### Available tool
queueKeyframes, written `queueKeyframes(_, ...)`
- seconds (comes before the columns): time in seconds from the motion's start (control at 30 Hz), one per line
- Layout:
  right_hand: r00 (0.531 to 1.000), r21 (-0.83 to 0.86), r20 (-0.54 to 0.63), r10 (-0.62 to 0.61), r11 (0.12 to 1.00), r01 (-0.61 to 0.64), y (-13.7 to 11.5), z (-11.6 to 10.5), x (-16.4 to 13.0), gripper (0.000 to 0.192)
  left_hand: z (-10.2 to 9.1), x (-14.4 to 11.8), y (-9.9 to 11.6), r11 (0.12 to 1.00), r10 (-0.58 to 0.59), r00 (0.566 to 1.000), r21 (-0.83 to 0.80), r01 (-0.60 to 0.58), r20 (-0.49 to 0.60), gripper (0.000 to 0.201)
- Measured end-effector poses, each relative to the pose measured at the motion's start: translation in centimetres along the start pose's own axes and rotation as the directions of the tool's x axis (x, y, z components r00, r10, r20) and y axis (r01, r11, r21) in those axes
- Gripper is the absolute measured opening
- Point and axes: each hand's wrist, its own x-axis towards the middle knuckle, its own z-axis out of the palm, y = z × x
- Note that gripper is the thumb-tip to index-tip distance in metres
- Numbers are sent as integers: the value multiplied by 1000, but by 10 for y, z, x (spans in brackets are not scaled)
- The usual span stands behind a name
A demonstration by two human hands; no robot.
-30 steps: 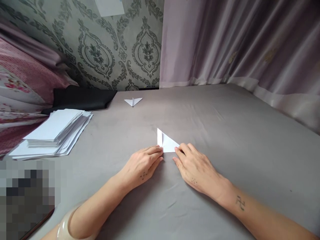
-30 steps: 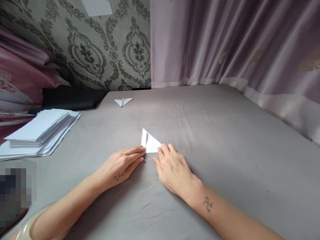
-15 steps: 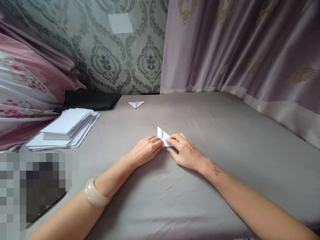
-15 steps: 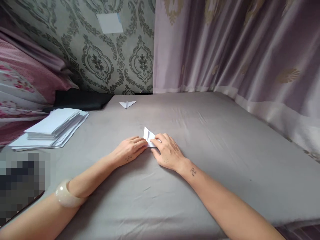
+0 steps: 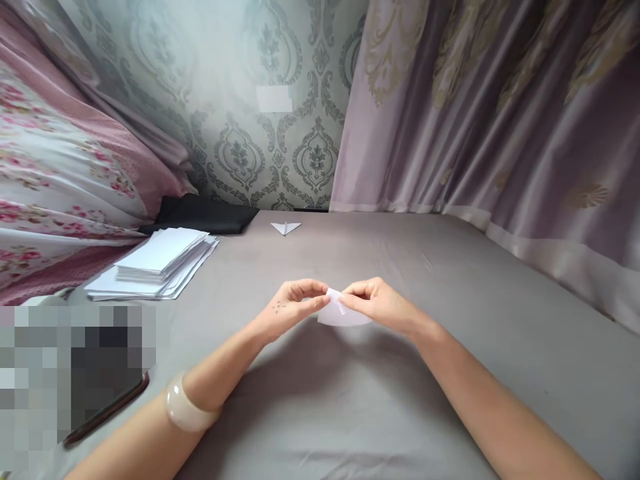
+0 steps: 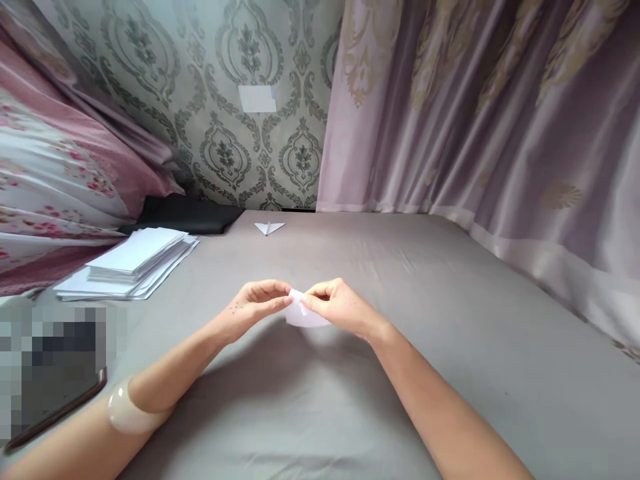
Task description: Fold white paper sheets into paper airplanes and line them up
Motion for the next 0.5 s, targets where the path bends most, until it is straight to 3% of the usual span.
queueKeyframes(0.13, 994, 259, 92, 58, 963, -80, -3, -5, -12, 31, 9, -6, 7, 979, -63, 997, -193, 69, 40, 20)
queueKeyframes(0.33, 993, 305, 79, 88, 946, -109, 2, -2, -13, 34, 15, -7, 7, 941, -154, 986, -293, 168, 70, 14)
queueKeyframes(0.5, 981, 420, 174, 81, 895, -148, 8, -2, -11, 30, 14, -7, 5, 905, -183, 973, -362, 222, 140, 13)
